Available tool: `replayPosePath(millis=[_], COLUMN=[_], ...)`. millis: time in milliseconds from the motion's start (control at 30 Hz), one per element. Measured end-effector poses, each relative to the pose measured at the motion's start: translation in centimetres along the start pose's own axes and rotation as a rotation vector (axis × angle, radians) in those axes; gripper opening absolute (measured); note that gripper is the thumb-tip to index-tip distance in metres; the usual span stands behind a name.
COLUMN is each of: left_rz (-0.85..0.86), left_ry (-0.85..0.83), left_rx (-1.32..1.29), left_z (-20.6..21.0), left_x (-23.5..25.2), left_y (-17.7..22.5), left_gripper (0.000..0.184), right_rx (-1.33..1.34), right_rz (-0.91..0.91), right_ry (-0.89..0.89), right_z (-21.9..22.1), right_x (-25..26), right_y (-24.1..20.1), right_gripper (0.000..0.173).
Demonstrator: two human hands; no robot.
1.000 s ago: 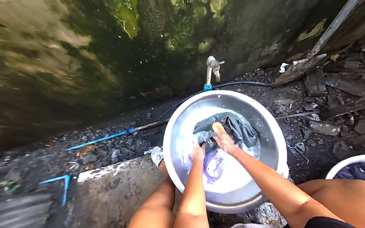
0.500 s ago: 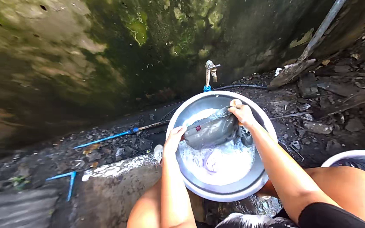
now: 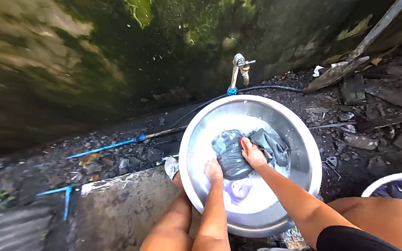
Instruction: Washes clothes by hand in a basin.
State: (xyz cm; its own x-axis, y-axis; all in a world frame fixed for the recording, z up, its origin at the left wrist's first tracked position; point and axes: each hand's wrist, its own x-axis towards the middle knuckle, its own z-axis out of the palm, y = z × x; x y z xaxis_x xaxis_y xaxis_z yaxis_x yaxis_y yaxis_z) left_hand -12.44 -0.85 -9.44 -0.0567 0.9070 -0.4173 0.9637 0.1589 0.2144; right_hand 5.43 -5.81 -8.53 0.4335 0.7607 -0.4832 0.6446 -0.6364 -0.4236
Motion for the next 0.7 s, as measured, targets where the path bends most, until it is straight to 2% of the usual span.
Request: replayPosePath(millis=[133, 200, 233, 300, 367, 467, 567, 633, 700], left_rz=[0.053, 0.111, 0.121, 0.128, 0.205, 0.297, 0.102, -0.048, -0.114], left_ry=[-0.233, -0.334, -0.300, -0.224, -0.165, -0.128, -0.101, -0.105, -0.113], left_rx=[0.047, 0.119, 0.096, -0.101, -0.433, -0.743, -0.952, -1.078, -1.145], left_z=[1.5, 0.1, -1.5, -5.1, -8.4, -9.5, -7.0, -5.7, -5.7], left_x=[0.7, 1.3, 1.8, 2.5, 1.8, -0.9, -2.2, -2.0, -1.7], left_y=[-0.5, -0.1, 0.1, -0.1, -0.6, -1.6, -3.3, -3.1, -2.0], left_gripper=[0.045, 0.047, 0.045, 0.041, 0.034, 0.020, 0.022, 0.026, 0.032], right_rx=[0.048, 0.065, 0.078, 0.109, 0.152, 0.159, 0.132, 0.216, 0.362], right_rz=[-0.044, -0.075, -0.091, -0.128, -0.147, -0.066, 0.001, 0.061, -0.046], right_ry=[0.027, 0.039, 0.044, 0.052, 0.058, 0.088, 0.043, 0.023, 0.040], right_z=[0.3, 0.2, 0.2, 0.0, -0.5, -0.6, -0.8, -2.0, -2.6], right_x=[0.7, 1.4, 1.6, 2.1, 2.1, 0.6, -0.6, -0.8, -2.3], right_y=[0.4, 0.6, 0.7, 0.8, 0.8, 0.9, 1.2, 0.1, -3.1], right_gripper=[0.067, 0.066, 0.065, 0.065, 0.064, 0.064, 0.065, 0.064, 0.058])
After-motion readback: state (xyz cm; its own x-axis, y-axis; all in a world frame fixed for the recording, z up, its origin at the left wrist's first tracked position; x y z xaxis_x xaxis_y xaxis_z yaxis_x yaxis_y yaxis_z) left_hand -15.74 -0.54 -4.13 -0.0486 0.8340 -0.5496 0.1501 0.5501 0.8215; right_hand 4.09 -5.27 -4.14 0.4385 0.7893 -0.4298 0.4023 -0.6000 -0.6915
